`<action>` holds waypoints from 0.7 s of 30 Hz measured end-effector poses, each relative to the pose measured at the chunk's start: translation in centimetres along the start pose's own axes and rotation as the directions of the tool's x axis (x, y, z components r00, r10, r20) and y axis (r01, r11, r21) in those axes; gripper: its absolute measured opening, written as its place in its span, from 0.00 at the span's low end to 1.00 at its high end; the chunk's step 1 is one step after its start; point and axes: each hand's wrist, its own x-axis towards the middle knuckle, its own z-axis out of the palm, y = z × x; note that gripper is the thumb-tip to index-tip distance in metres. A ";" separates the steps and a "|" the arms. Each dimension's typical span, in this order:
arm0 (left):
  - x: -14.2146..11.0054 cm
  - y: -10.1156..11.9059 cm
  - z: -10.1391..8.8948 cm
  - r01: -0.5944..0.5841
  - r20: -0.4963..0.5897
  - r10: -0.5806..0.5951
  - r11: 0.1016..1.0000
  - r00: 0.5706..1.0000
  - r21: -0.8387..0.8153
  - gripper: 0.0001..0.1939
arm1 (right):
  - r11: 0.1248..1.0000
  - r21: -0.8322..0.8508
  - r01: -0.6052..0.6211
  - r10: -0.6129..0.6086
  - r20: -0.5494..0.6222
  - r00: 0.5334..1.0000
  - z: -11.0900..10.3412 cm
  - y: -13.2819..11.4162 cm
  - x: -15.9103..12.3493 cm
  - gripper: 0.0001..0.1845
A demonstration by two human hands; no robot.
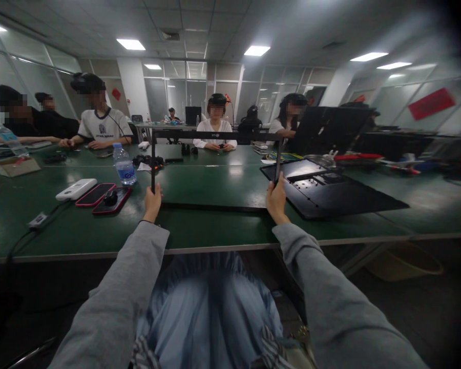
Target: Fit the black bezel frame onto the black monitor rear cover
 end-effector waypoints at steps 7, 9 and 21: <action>0.1 0.0 -0.2 0.043 0.023 -0.049 0.979 0.999 0.198 0.11 | 0.985 -0.132 -0.114 0.142 0.232 0.962 1.0 2.0 -0.2 0.36; 0.0 0.3 -0.2 0.031 0.017 -0.036 0.978 0.999 0.206 0.12 | 0.991 -0.067 -0.119 0.129 0.180 0.975 1.1 2.4 0.0 0.34; -0.8 1.2 0.7 -0.122 0.014 0.122 0.991 0.992 0.047 0.17 | 0.983 0.174 -0.060 0.071 -0.059 0.996 1.4 2.7 0.8 0.30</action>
